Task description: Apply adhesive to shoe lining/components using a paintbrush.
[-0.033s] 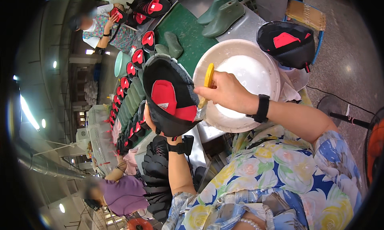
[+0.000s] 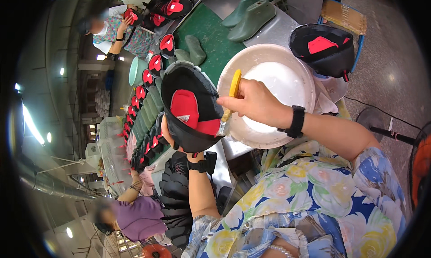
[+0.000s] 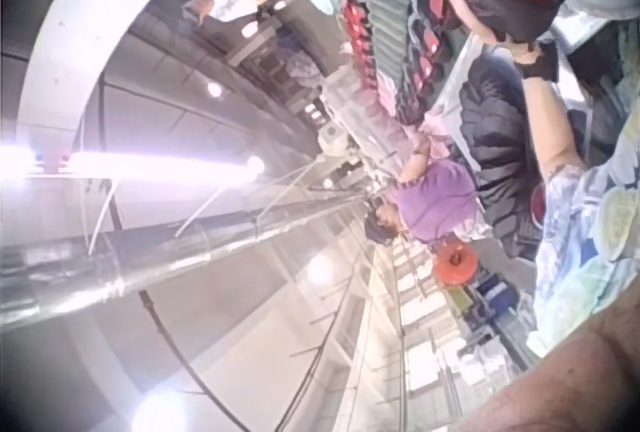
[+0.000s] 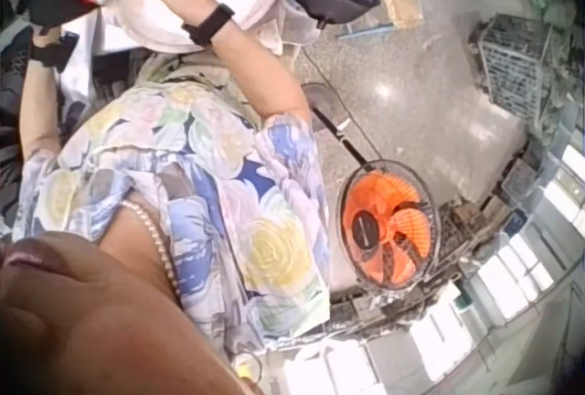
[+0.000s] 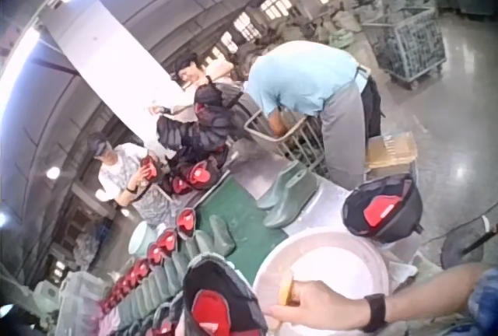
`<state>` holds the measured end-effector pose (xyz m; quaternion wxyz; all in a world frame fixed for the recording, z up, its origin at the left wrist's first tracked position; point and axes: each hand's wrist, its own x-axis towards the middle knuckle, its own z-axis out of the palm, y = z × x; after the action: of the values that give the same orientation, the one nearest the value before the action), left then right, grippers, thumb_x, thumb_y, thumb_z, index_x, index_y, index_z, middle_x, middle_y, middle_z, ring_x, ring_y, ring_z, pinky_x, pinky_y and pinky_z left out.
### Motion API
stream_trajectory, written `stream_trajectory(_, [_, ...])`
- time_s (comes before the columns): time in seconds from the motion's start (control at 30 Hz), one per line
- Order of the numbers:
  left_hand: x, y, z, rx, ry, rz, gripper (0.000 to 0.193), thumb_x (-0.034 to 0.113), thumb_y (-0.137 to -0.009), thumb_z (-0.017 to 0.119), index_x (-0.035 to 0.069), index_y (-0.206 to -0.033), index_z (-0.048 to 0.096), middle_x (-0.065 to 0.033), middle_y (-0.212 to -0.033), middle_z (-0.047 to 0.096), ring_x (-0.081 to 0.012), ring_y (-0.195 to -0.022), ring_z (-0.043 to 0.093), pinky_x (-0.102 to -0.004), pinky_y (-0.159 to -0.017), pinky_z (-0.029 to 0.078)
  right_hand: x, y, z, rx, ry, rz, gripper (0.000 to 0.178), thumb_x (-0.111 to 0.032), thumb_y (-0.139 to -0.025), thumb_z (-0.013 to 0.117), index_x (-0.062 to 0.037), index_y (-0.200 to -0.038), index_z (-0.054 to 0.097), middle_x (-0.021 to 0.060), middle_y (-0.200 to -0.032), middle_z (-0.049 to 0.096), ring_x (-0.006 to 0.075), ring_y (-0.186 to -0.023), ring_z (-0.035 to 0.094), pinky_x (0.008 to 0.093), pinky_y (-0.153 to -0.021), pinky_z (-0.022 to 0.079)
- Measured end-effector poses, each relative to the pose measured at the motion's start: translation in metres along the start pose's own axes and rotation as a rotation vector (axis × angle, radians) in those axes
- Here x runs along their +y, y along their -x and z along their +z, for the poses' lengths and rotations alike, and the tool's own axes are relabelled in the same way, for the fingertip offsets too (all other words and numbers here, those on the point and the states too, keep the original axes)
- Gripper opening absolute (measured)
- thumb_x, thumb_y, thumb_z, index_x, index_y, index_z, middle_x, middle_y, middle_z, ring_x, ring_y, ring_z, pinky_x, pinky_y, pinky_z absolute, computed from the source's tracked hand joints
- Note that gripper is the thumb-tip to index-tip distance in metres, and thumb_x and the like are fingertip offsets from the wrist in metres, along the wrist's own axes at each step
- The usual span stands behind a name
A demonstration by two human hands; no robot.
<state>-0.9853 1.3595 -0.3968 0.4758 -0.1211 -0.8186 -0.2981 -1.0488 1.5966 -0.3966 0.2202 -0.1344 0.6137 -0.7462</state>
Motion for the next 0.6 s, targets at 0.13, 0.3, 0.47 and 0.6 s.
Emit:
stream_trajectory(0.13, [-0.022, 0.000, -0.029, -0.344, -0.406, -0.174, 0.049, 0.020, -0.094, 0.069, 0.000, -0.137, 0.055, -0.0176, -0.137, 0.059, -0.0236, -0.123, 0.059, -0.0401, -0.106, 0.046, 0.001, -0.007, -0.021, 0.058, -0.015, -0.300, 0.032, -0.025, -0.090, 0.077, 0.0034, -0.095, 0.064, 0.0081, -0.079, 0.070, 0.0107, -0.065, 0.064, 0.0251, -0.060, 0.050])
stream_trajectory(0.3, [-0.034, 0.028, -0.070, -0.451, 0.126, -0.622, 0.041, 0.017, -0.095, 0.067, -0.001, -0.132, 0.060, -0.0127, -0.119, 0.068, -0.0246, -0.114, 0.064, -0.0387, -0.101, 0.048, -0.021, -0.013, -0.033, -0.053, 0.279, -0.598, 0.019, -0.017, -0.091, 0.074, -0.0042, -0.102, 0.065, 0.0074, -0.091, 0.072, 0.0176, -0.082, 0.068, 0.0299, -0.075, 0.053])
stream_trajectory(0.47, [-0.011, 0.068, -0.038, -0.537, 0.150, -0.597, 0.040, 0.016, -0.095, 0.067, -0.001, -0.130, 0.061, -0.0122, -0.118, 0.068, -0.0246, -0.113, 0.064, -0.0384, -0.100, 0.049, -0.027, -0.026, 0.004, -0.276, 0.294, -1.259, 0.016, -0.015, -0.089, 0.073, -0.0092, -0.100, 0.063, 0.0050, -0.095, 0.069, 0.0260, -0.088, 0.067, 0.0375, -0.080, 0.053])
stream_trajectory(0.6, [-0.003, 0.085, -0.035, -0.593, 0.178, -0.576, 0.039, 0.015, -0.095, 0.067, -0.001, -0.130, 0.061, -0.0119, -0.118, 0.068, -0.0247, -0.111, 0.065, -0.0381, -0.099, 0.049, -0.020, -0.038, 0.015, -0.433, 0.377, -1.328, 0.014, -0.016, -0.089, 0.068, -0.0073, -0.098, 0.061, 0.0074, -0.092, 0.067, 0.0290, -0.088, 0.066, 0.0401, -0.084, 0.052])
